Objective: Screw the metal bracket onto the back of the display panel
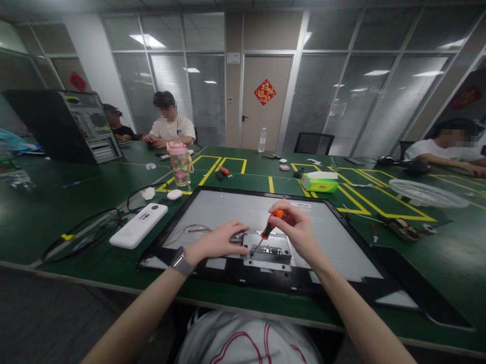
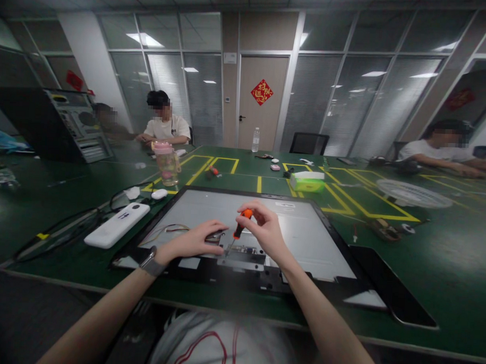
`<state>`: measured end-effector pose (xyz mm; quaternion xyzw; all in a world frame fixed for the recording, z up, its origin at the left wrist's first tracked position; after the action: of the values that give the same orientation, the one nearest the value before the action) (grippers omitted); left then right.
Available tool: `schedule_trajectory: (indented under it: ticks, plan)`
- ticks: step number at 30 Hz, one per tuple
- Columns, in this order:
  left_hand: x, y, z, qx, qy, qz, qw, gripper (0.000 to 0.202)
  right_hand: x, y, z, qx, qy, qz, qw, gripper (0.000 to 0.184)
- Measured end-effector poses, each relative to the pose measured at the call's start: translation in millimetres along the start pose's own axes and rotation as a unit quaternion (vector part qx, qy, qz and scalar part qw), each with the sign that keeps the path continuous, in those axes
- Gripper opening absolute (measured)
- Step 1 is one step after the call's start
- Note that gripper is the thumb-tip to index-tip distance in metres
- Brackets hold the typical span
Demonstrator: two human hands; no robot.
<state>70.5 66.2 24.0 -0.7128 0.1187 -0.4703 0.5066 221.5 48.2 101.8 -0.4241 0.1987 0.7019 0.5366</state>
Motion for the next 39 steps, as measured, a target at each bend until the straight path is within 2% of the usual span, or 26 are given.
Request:
schedule_trajectory:
  ticks: [4,6,9,14,16,19,22,31,39]
  plan:
    - [-1,0.6,0,0.001,0.002,0.002,1.000,0.056,16,6,1,-0.006,0.031,0.069,0.997,0.024]
    - [-2,1.3,1,0.001,0.005,0.006,1.000,0.057,17,13,2,-0.030,0.035,0.114,0.992,0.032]
    - [-2,1.6,1,0.005,0.016,0.008,1.000,0.058,13,19,3,-0.067,0.029,0.156,0.985,0.033]
    - [-3,1.4,1,0.007,0.013,0.015,1.000,0.059,12,19,3,-0.104,0.046,0.123,0.986,0.032]
    - [-4,1.4,1,0.005,0.009,0.015,1.000,0.059,9,11,2,-0.069,0.034,0.063,0.995,0.027]
    - [-4,1.2,0,0.006,0.006,0.015,1.000,0.058,-6,-3,-1,0.025,-0.021,-0.055,0.998,0.013]
    - [-4,1.6,0,0.006,0.006,0.016,1.000,0.059,-15,-2,-3,0.043,-0.055,-0.103,0.992,0.012]
    - [-1,1.3,1,-0.001,0.001,0.023,1.000,0.058,11,6,1,-0.045,0.027,0.064,0.997,0.025]
    - [-5,2.1,1,0.007,0.016,0.017,1.000,0.058,7,9,3,-0.053,0.000,0.126,0.991,0.011]
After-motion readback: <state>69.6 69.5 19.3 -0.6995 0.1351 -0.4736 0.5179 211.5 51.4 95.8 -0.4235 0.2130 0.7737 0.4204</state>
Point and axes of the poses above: each hand's wrist, its own z-axis towards the middle knuckle, its own y-axis out of the palm, x = y × z, the point moved 10 cm from there along z, towards the middle knuckle, and after that the axes turned 15 degrees about -x, right-handed, at the moved point
